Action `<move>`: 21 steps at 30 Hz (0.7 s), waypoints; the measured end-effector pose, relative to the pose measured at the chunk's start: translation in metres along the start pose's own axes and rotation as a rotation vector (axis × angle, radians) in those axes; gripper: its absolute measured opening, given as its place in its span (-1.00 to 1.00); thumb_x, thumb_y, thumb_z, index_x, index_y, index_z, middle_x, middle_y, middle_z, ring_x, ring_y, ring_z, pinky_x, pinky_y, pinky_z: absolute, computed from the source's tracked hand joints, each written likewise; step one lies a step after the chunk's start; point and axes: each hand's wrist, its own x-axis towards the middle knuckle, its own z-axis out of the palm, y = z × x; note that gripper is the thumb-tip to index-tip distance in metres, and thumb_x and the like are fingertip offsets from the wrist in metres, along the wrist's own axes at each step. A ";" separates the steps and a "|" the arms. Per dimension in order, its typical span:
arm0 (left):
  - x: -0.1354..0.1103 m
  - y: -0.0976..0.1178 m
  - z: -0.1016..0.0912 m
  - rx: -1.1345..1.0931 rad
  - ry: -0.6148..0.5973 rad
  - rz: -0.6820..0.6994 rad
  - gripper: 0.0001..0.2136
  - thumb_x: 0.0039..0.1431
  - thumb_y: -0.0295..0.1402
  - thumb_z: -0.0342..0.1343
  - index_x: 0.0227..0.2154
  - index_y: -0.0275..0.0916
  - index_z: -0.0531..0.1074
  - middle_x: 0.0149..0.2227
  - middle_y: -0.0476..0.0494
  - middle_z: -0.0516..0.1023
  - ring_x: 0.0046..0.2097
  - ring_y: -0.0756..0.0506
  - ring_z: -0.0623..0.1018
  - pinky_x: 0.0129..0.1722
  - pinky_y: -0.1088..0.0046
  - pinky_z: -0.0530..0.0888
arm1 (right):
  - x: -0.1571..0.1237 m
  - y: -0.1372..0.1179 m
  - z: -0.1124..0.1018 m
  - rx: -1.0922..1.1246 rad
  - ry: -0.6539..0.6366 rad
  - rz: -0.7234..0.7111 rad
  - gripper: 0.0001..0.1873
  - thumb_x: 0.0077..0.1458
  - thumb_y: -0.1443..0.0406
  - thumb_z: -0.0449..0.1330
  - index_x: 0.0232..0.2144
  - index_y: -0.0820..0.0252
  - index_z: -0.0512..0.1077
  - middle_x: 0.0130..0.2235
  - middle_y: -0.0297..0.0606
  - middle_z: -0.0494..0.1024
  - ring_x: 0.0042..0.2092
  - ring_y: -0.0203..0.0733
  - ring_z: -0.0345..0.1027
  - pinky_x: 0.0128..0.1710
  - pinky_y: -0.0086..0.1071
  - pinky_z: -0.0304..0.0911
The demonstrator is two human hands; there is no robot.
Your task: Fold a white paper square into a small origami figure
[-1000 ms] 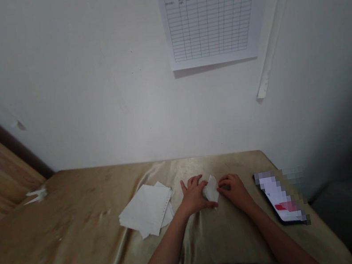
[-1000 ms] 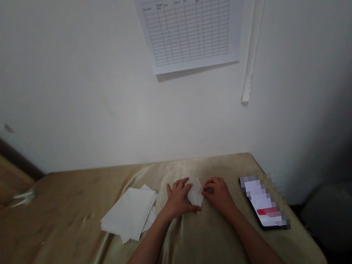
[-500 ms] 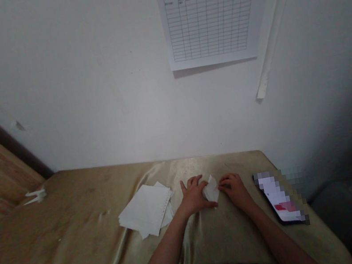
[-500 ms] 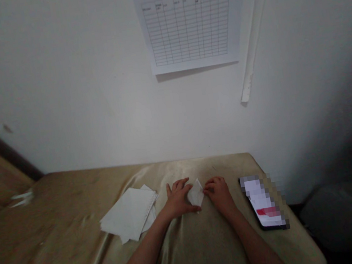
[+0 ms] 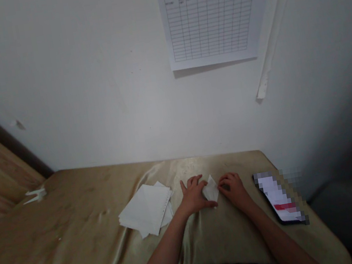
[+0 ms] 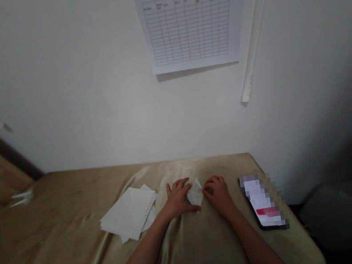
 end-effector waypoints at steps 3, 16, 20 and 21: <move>0.000 0.001 -0.001 0.005 -0.004 0.006 -0.16 -0.35 0.13 0.40 0.09 0.00 0.40 0.35 -0.21 0.17 0.34 -0.48 0.10 0.19 -0.50 -0.28 | 0.000 0.000 -0.001 0.010 0.014 0.008 -0.94 0.09 0.26 0.27 -0.38 0.05 0.57 -0.17 -0.18 0.55 0.01 0.01 0.23 0.08 -0.10 0.14; 0.001 0.007 0.004 -0.193 0.220 -0.044 -0.65 0.01 0.01 0.30 -0.17 -0.01 0.55 0.20 -0.07 0.42 0.25 -0.31 0.28 0.24 -0.37 -0.10 | -0.002 -0.007 -0.004 0.040 -0.025 -0.047 -0.96 0.06 0.25 0.28 -0.40 0.05 0.54 -0.15 -0.21 0.51 0.00 -0.03 0.24 0.09 -0.12 0.15; 0.003 0.009 0.001 -0.280 0.279 -0.058 -0.79 0.02 -0.13 0.34 -0.28 -0.06 0.59 0.15 -0.06 0.48 0.22 -0.26 0.34 0.29 -0.16 0.01 | -0.002 -0.008 -0.004 0.039 -0.049 -0.058 -0.91 0.10 0.20 0.26 -0.38 0.03 0.55 -0.14 -0.22 0.51 0.01 -0.04 0.24 0.10 -0.12 0.14; 0.004 0.010 0.000 -0.293 0.286 -0.060 -0.82 0.04 -0.15 0.33 -0.31 -0.07 0.60 0.14 -0.06 0.49 0.21 -0.26 0.34 0.29 -0.13 0.03 | -0.002 -0.008 -0.003 0.037 -0.052 -0.057 -0.91 0.10 0.20 0.26 -0.38 0.02 0.56 -0.14 -0.22 0.51 0.01 -0.05 0.24 0.09 -0.12 0.14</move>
